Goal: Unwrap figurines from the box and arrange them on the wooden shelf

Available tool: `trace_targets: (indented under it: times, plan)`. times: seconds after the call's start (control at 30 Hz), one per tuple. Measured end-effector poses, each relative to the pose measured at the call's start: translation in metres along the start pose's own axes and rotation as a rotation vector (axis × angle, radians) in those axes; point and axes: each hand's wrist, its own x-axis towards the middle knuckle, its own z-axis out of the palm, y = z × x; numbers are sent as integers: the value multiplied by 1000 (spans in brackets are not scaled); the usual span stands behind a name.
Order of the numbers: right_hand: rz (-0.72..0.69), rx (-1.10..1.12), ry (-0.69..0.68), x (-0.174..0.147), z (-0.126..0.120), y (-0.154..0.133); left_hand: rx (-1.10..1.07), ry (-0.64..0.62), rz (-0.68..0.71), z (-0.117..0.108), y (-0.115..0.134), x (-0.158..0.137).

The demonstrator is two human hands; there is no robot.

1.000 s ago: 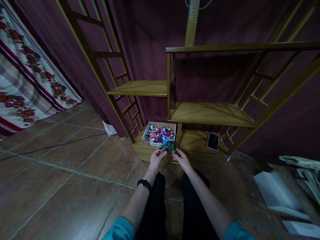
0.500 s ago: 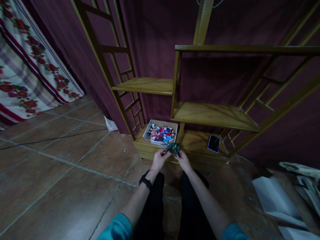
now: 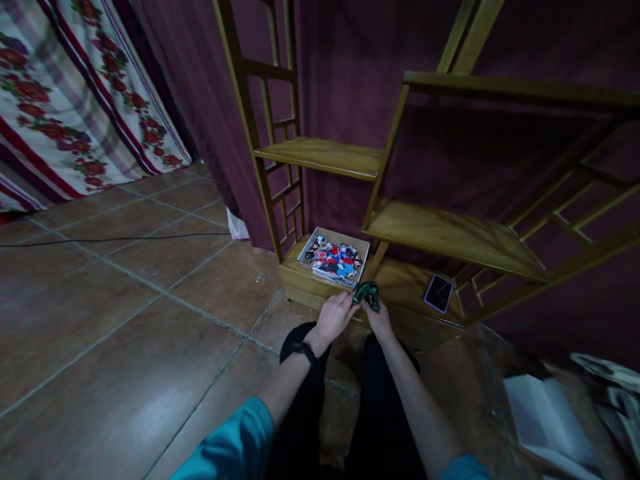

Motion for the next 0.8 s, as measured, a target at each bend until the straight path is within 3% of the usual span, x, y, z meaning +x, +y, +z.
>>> trace_targets:
  times: [0.2,0.47,0.8]
  plan:
    - [-31,-37,17,-3,-6,-5,46,-29,156,-4,7,-3]
    - [-127,1,4,-8,-7,-17,153,-90,236,-5,7,-6]
    - [-161,70,-15,-11,-5,-17,177,-59,289,-6,5,-9]
